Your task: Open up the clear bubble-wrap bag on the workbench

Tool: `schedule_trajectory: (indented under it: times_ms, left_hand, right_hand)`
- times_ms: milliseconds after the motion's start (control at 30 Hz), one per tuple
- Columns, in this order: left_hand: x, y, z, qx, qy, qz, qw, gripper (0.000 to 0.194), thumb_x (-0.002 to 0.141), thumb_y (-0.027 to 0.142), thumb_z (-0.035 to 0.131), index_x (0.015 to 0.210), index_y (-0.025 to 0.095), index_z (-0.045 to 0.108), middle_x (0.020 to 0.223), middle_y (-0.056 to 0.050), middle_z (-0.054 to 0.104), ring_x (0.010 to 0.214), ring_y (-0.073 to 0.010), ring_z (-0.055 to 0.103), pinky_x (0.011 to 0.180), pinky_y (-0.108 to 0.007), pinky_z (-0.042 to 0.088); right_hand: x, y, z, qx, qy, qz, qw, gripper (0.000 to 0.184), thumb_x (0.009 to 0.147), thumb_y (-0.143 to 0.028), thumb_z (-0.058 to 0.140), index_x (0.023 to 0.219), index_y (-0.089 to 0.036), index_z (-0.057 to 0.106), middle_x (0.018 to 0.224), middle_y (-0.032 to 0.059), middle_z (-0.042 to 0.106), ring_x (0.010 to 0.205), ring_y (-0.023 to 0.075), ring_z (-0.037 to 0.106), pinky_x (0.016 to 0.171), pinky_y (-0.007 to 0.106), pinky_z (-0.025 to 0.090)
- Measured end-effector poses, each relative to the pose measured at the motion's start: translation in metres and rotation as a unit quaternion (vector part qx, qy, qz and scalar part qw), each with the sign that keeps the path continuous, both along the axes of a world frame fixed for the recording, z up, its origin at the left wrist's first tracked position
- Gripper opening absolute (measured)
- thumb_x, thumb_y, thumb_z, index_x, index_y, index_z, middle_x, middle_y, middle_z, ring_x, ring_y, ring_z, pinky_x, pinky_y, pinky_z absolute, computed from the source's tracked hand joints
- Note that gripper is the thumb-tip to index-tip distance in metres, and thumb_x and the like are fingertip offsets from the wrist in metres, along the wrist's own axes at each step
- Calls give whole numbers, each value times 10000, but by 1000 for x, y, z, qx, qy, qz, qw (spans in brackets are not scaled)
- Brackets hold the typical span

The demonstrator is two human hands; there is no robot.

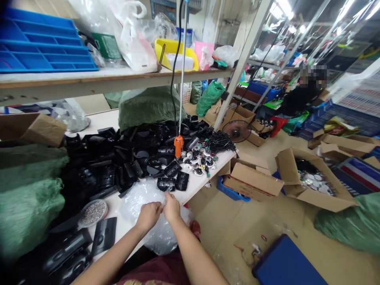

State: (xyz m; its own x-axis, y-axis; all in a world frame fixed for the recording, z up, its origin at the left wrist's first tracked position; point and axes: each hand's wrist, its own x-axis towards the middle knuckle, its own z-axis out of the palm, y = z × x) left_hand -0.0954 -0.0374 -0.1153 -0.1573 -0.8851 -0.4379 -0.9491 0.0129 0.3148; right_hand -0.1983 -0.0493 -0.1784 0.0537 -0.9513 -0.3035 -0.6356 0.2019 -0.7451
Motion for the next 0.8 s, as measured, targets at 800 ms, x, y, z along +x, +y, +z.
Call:
schedule_trajectory:
  times_ms: [800]
  left_hand:
    - [32,14,-26,100,164,92,977,266,863,327,571,667,147,579,596,33,563,627,-141,569,717,-329,457]
  right_hand:
    - [-63,52,15,-39,-26,103,994,238,853,-208,393,970,-201,600,907,73,664,850,219,612,754,309,426]
